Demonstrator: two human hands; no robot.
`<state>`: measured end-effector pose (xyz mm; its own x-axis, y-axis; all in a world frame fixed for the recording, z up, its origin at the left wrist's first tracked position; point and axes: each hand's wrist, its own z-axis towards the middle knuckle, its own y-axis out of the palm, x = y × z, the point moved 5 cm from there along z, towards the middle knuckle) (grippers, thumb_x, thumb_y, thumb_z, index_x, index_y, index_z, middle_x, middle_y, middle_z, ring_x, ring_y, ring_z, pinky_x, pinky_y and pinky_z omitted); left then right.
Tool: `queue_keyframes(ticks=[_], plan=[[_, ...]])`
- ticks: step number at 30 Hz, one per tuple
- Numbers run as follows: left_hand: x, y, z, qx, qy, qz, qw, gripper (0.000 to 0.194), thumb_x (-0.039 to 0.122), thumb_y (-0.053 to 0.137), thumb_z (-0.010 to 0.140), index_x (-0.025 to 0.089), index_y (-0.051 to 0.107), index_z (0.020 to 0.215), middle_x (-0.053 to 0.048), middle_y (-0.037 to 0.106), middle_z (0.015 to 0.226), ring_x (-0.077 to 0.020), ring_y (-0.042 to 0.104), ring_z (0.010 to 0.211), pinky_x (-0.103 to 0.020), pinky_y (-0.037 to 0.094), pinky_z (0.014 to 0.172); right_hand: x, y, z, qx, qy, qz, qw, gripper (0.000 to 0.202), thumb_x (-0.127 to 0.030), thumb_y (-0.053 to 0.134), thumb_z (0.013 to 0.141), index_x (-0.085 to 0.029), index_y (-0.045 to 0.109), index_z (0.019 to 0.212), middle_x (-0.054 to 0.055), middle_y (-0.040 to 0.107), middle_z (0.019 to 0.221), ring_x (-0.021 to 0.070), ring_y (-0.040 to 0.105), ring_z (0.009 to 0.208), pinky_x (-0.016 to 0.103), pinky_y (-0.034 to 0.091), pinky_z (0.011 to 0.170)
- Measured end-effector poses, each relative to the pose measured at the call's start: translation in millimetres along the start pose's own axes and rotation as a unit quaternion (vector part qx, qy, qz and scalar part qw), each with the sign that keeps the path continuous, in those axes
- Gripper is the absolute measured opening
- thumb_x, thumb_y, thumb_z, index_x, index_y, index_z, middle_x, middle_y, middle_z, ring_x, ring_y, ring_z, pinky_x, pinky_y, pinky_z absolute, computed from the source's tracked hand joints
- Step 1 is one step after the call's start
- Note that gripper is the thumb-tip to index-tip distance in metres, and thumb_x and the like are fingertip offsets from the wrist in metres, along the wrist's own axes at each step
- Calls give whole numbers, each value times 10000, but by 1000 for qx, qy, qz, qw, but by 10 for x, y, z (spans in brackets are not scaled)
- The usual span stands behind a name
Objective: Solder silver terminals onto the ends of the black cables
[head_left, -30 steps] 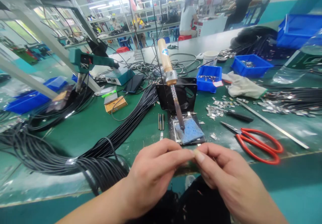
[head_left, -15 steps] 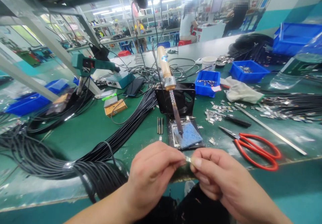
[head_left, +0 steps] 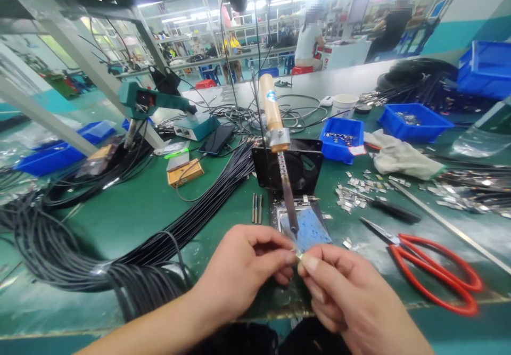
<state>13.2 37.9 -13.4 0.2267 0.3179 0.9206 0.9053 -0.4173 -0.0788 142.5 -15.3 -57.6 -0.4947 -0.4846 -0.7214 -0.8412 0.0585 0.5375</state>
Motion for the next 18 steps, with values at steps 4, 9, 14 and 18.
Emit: queue_keyframes(ticks=[4, 9, 14, 18], plan=[[4, 4, 69, -16, -18, -30, 999, 62, 168, 774, 784, 107, 773, 790, -26, 747, 640, -117, 663, 573, -198, 541, 594, 37, -22, 57, 2, -6, -3, 1000, 396, -521, 812, 777, -148, 685, 744, -95, 413, 502, 7, 232, 391, 173, 144, 370], [-34, 1, 94, -12, -26, -66, 997, 48, 159, 780, 788, 113, 774, 777, -5, 735, 621, -95, 653, 548, -170, 528, 573, -5, -31, 47, 27, -9, -47, 998, 487, -610, 825, 723, -144, 686, 725, -81, 421, 507, 26, 304, 436, 178, 194, 410], [-28, 11, 100, -11, -32, -95, 995, 42, 146, 788, 784, 107, 777, 772, -7, 734, 613, -92, 654, 538, -163, 528, 565, -3, -52, 43, 4, -14, -87, 996, 479, -630, 747, 807, -151, 731, 809, -73, 412, 520, 46, 304, 464, 195, 209, 427], [-36, 17, 106, -9, -38, -96, 995, 52, 145, 797, 781, 103, 773, 762, -11, 736, 613, -88, 650, 528, -155, 518, 549, 35, -96, 65, -1, -27, -100, 995, 447, -611, 699, 863, -167, 735, 831, -59, 439, 541, 54, 313, 470, 205, 214, 431]])
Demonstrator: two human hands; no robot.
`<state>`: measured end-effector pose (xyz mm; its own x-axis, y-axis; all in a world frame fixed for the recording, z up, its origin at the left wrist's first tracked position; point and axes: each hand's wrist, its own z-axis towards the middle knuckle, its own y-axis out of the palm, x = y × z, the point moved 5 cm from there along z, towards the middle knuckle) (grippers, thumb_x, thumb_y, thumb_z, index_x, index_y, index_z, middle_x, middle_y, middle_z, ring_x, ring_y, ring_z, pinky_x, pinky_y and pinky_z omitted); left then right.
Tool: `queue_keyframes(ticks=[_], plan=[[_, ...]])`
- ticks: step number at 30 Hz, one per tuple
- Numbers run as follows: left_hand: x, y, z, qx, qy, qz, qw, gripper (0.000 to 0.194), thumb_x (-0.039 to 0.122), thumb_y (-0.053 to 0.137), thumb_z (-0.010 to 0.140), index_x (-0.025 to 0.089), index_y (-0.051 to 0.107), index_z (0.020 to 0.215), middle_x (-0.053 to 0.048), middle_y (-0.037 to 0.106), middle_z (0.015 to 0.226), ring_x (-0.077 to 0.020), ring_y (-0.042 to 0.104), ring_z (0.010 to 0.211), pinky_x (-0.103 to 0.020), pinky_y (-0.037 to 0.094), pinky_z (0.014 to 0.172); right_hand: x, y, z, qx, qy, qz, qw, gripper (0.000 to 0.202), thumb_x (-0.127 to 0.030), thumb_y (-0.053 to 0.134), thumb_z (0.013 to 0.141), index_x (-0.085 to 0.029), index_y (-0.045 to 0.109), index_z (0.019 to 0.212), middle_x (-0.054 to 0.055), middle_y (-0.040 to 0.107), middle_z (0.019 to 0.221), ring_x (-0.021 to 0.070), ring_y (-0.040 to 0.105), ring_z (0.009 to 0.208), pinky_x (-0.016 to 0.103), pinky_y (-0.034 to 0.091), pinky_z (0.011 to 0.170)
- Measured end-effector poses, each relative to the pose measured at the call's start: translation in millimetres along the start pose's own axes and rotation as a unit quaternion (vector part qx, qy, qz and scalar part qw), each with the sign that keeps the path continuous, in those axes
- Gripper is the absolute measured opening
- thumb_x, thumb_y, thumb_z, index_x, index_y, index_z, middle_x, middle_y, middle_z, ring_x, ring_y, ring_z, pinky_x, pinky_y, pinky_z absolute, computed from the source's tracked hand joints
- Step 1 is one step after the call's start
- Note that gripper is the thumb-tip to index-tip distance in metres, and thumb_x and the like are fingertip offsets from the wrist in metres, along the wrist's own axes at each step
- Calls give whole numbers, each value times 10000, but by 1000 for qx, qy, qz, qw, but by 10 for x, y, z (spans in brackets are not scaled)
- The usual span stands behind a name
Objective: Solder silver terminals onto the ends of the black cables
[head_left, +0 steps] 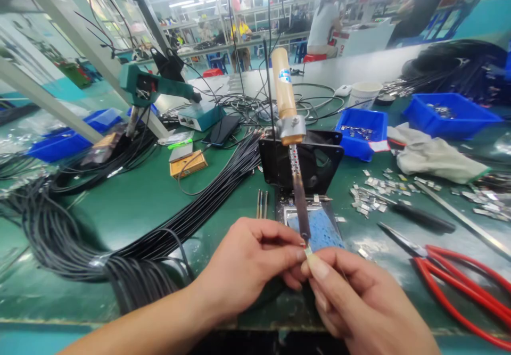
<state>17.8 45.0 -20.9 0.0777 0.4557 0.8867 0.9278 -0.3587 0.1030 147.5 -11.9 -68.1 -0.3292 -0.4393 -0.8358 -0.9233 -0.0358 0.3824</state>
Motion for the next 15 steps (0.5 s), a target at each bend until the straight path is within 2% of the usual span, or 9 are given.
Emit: queue_keyframes(ticks=[15], plan=[[39, 5, 9, -6, 15, 10, 1000, 64, 186, 823, 781, 125, 806, 774, -8, 743, 648, -99, 655, 555, -169, 532, 578, -51, 21, -31, 12, -14, 8, 1000, 418, -577, 699, 879, -164, 758, 845, -51, 452, 563, 52, 305, 475, 215, 209, 438]])
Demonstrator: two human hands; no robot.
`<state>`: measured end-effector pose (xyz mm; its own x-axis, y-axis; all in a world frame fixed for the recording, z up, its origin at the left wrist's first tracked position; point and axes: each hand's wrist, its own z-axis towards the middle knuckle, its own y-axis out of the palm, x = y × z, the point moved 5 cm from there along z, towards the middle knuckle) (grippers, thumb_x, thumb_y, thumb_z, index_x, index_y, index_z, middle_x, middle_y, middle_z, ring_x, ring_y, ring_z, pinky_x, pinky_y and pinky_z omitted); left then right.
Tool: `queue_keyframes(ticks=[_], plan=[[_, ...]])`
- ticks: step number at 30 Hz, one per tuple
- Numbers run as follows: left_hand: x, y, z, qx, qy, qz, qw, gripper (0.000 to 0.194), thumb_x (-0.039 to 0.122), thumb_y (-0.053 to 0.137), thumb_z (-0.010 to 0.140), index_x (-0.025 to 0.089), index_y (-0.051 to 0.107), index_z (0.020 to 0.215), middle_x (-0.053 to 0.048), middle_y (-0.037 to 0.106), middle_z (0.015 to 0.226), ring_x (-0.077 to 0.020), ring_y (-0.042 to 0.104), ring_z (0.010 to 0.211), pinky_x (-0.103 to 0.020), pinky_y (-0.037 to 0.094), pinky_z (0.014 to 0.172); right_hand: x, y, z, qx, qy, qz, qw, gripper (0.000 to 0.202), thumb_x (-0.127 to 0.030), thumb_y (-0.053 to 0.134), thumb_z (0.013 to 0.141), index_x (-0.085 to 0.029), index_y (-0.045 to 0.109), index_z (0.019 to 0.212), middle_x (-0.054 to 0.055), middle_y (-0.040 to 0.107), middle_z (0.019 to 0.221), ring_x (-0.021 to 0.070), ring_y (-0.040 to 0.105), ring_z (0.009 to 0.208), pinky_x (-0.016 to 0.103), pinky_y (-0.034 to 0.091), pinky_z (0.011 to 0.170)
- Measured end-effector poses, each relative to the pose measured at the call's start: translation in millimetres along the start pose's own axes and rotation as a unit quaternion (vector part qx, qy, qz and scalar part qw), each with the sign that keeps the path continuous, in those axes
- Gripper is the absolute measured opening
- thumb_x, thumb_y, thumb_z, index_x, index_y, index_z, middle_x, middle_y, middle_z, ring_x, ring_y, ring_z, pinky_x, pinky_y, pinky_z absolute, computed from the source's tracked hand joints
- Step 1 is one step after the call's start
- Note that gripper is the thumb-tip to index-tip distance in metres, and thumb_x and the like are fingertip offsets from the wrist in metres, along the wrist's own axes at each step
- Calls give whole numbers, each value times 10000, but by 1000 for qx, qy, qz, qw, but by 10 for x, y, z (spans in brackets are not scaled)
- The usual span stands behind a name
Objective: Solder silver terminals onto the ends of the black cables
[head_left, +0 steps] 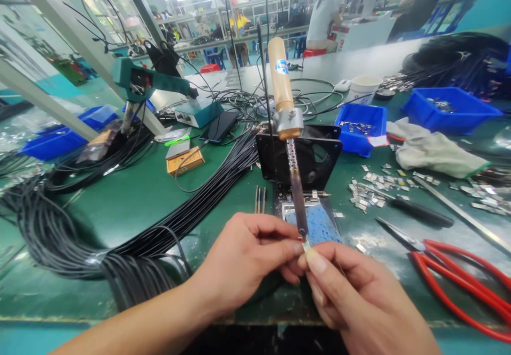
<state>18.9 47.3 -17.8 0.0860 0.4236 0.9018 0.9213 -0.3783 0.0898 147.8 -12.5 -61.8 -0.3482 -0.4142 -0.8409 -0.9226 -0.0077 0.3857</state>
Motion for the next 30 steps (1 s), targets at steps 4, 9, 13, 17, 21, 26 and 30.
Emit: queue_keyframes(ticks=[4, 9, 13, 17, 21, 26, 30], plan=[[7, 8, -4, 6, -4, -3, 1000, 60, 181, 830, 770, 129, 804, 753, -4, 739, 633, -98, 653, 554, -164, 528, 575, -17, 6, -9, 11, -5, -4, 1000, 413, -576, 711, 868, -168, 761, 833, -42, 463, 572, 56, 310, 479, 219, 212, 442], [2, 15, -7, 6, -1, 4, 1000, 35, 161, 819, 767, 136, 802, 749, 3, 736, 622, -94, 649, 549, -156, 517, 566, 5, 3, -16, 8, 2, -2, 1000, 412, -581, 713, 865, -173, 765, 840, -44, 448, 559, 68, 324, 491, 225, 227, 453], [-1, 9, -7, 7, -2, 3, 1000, 41, 158, 791, 792, 135, 792, 758, 5, 737, 621, -90, 645, 545, -157, 513, 566, 16, -7, -30, 7, 7, -8, 1000, 407, -579, 711, 868, -175, 764, 849, -39, 466, 574, 72, 352, 506, 224, 247, 464], [-1, 2, -8, 5, -4, 5, 1000, 55, 162, 781, 799, 132, 785, 753, 5, 735, 622, -88, 643, 542, -158, 508, 562, 17, -20, -21, 10, 1, -10, 1000, 422, -591, 716, 858, -172, 765, 847, -35, 469, 567, 74, 358, 501, 229, 251, 462], [-16, -1, -23, 0, -10, -1, 1000, 58, 171, 784, 796, 131, 786, 754, 5, 730, 614, -91, 639, 538, -164, 508, 562, 25, -24, -19, 8, -1, -30, 1000, 463, -624, 697, 856, -167, 768, 836, -32, 469, 552, 75, 361, 492, 234, 252, 463], [-22, -6, -31, 8, -22, -6, 1000, 51, 149, 821, 748, 123, 779, 740, 0, 730, 600, -94, 638, 522, -161, 501, 542, -2, -8, -13, 20, 1, -23, 1000, 454, -616, 727, 833, -166, 753, 786, -47, 436, 537, 68, 336, 487, 233, 226, 466], [-5, 3, -19, 9, -16, -6, 1000, 66, 160, 805, 772, 119, 772, 731, -3, 725, 597, -96, 638, 524, -166, 508, 548, 7, 4, 8, 13, 0, -12, 1000, 433, -600, 717, 851, -171, 756, 810, -40, 460, 554, 71, 346, 493, 233, 236, 463]])
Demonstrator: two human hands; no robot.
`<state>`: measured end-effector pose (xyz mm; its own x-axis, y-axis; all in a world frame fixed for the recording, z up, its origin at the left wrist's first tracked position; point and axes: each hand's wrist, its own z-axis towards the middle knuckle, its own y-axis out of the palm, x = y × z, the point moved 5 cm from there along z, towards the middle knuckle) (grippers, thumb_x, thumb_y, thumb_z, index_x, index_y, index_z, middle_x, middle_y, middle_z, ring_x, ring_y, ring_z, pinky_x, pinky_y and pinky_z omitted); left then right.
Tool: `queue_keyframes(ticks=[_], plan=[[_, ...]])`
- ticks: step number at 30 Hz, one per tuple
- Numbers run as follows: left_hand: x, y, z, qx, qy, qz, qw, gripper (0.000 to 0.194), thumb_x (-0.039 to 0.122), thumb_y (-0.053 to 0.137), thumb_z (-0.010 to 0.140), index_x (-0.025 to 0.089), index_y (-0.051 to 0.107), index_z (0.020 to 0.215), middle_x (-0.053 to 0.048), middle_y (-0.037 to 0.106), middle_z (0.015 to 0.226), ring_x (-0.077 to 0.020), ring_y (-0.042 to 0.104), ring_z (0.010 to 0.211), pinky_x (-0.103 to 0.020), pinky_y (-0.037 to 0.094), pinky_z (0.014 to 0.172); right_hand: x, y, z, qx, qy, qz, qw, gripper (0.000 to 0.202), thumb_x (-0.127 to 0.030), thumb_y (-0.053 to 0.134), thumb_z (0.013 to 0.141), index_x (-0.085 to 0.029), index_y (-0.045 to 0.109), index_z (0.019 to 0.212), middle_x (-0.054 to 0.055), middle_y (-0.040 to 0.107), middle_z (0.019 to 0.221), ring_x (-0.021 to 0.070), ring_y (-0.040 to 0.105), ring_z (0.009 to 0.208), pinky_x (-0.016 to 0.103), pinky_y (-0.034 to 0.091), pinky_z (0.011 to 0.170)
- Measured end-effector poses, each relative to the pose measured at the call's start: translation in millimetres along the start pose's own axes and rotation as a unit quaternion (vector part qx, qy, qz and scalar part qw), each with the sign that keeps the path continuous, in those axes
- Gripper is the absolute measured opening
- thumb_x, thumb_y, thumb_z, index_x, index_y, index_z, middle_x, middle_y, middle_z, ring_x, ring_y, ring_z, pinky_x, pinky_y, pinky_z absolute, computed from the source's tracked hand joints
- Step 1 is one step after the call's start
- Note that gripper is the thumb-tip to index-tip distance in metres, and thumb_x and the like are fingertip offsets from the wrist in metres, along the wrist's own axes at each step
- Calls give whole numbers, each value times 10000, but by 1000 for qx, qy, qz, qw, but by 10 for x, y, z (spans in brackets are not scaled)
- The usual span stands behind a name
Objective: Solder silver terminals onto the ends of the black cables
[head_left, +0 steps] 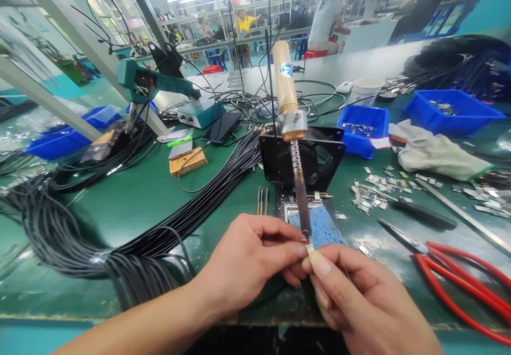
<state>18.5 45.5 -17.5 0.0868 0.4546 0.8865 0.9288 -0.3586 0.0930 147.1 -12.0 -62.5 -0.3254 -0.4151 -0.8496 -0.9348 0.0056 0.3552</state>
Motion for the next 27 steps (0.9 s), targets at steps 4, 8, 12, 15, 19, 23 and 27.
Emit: queue_keyframes(ticks=[4, 8, 12, 15, 19, 23, 27], plan=[[2, 11, 14, 0, 5, -3, 1000, 56, 159, 800, 775, 117, 774, 748, -6, 730, 608, -98, 638, 525, -174, 516, 555, 25, -9, -5, 3, -1, 13, 1000, 425, -591, 715, 858, -170, 754, 817, -29, 490, 572, 73, 354, 498, 234, 235, 461], [-2, 13, 9, 3, 0, -6, 1000, 61, 149, 825, 739, 122, 770, 732, 0, 729, 596, -98, 641, 525, -168, 518, 551, 37, -24, -20, 8, -1, 15, 1000, 421, -591, 715, 859, -172, 753, 830, -33, 492, 572, 69, 344, 494, 233, 219, 459], [5, 14, -2, 2, 4, -2, 1000, 52, 158, 811, 759, 125, 774, 742, 6, 728, 597, -93, 643, 527, -162, 518, 550, 40, -21, -19, 6, -1, 14, 1000, 414, -586, 718, 860, -175, 749, 820, -36, 485, 564, 68, 348, 492, 233, 222, 462], [6, 9, -4, 8, 5, 2, 1000, 55, 162, 798, 772, 127, 772, 738, 8, 724, 592, -90, 638, 515, -160, 510, 538, 36, -18, -10, 12, -1, 24, 1000, 399, -573, 725, 860, -176, 752, 826, -33, 492, 567, 68, 348, 491, 233, 217, 459], [1, 8, 0, 5, 5, -1, 1000, 56, 159, 800, 768, 131, 769, 730, 7, 726, 596, -90, 637, 514, -162, 511, 539, 30, -14, 2, 8, -3, 16, 1000, 415, -584, 723, 855, -172, 759, 824, -25, 496, 565, 73, 353, 492, 233, 232, 457], [-8, 6, 5, 1, 6, -6, 1000, 47, 160, 802, 769, 135, 773, 741, 12, 729, 596, -86, 639, 512, -155, 512, 537, 35, -28, 2, 7, -6, 12, 1000, 419, -590, 723, 852, -173, 760, 821, -20, 505, 575, 74, 358, 498, 232, 238, 459], [-11, 4, 7, -1, 6, -9, 1000, 54, 159, 800, 773, 129, 775, 737, 13, 724, 586, -82, 637, 512, -148, 508, 534, 23, -29, -23, 1, -5, -2, 1000, 439, -613, 717, 845, -177, 760, 815, -33, 478, 556, 77, 364, 502, 235, 256, 470]])
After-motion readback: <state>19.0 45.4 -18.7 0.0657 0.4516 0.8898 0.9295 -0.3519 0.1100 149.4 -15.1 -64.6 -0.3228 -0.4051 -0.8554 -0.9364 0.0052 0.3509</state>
